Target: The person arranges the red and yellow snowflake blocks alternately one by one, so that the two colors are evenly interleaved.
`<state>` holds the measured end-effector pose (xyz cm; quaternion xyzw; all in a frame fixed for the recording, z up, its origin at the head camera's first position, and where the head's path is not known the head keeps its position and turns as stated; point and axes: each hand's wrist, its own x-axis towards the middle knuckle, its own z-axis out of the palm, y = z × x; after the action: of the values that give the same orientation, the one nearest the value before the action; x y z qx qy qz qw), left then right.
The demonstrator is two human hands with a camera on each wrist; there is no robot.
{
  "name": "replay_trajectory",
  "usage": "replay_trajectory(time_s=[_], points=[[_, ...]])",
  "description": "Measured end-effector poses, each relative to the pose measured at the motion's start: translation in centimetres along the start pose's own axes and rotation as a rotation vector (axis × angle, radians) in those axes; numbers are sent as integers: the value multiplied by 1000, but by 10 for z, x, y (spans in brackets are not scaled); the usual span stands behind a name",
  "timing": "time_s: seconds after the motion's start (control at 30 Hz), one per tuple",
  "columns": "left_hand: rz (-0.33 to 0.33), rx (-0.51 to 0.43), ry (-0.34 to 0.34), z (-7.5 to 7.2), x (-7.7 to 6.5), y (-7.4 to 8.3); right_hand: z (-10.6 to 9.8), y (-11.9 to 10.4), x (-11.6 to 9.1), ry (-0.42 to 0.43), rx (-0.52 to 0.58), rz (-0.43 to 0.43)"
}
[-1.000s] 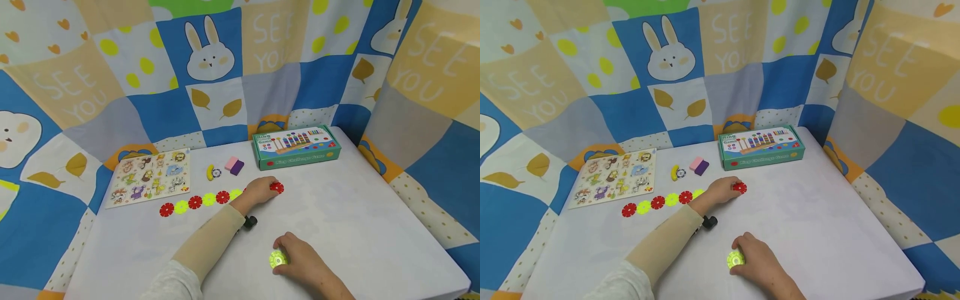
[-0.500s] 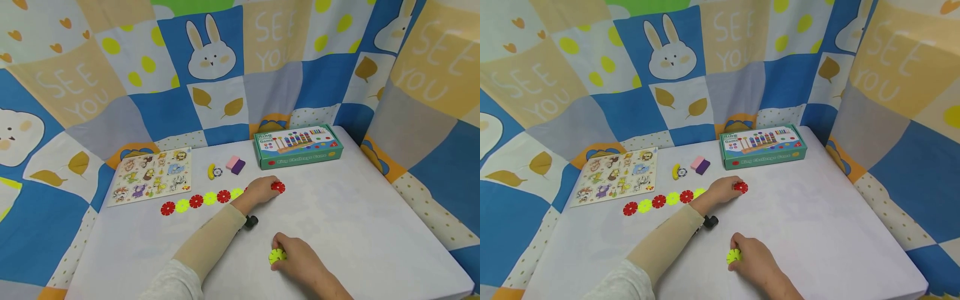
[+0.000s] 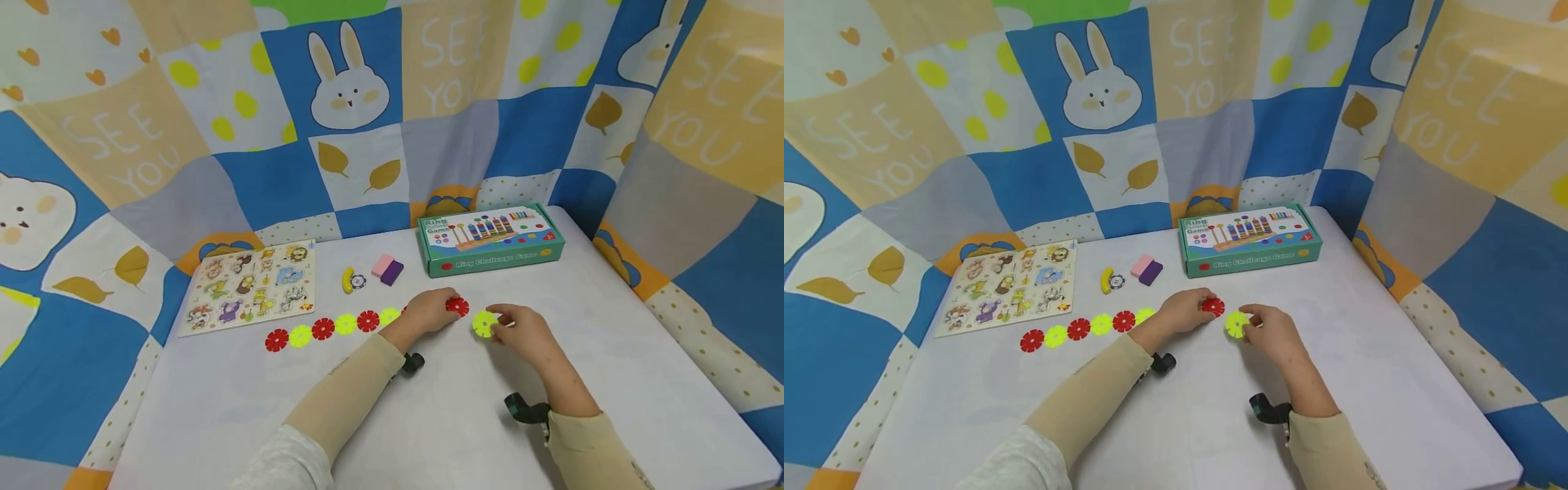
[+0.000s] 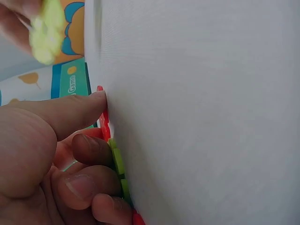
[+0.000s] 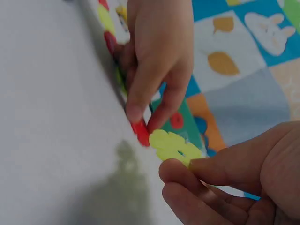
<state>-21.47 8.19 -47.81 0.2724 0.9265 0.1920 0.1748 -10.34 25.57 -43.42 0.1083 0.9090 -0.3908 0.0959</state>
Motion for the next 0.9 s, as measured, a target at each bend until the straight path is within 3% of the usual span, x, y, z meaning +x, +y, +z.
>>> replay_trajectory(time_s=[0.23,0.4,0.63,0.8,0.9], points=[[8,2,4,1,1,2,-4,15,46,96,110,149],[14,8,8,1,0,4,6,19,56,117,192,165],[7,-9,3,0,-3,5,14,26,56,129,48,139],[6,-1,2,-2,-3,2,16,27,61,83,-101,47],[10,-3,2,-2,-2,0,15,26,65,42,-146,42]])
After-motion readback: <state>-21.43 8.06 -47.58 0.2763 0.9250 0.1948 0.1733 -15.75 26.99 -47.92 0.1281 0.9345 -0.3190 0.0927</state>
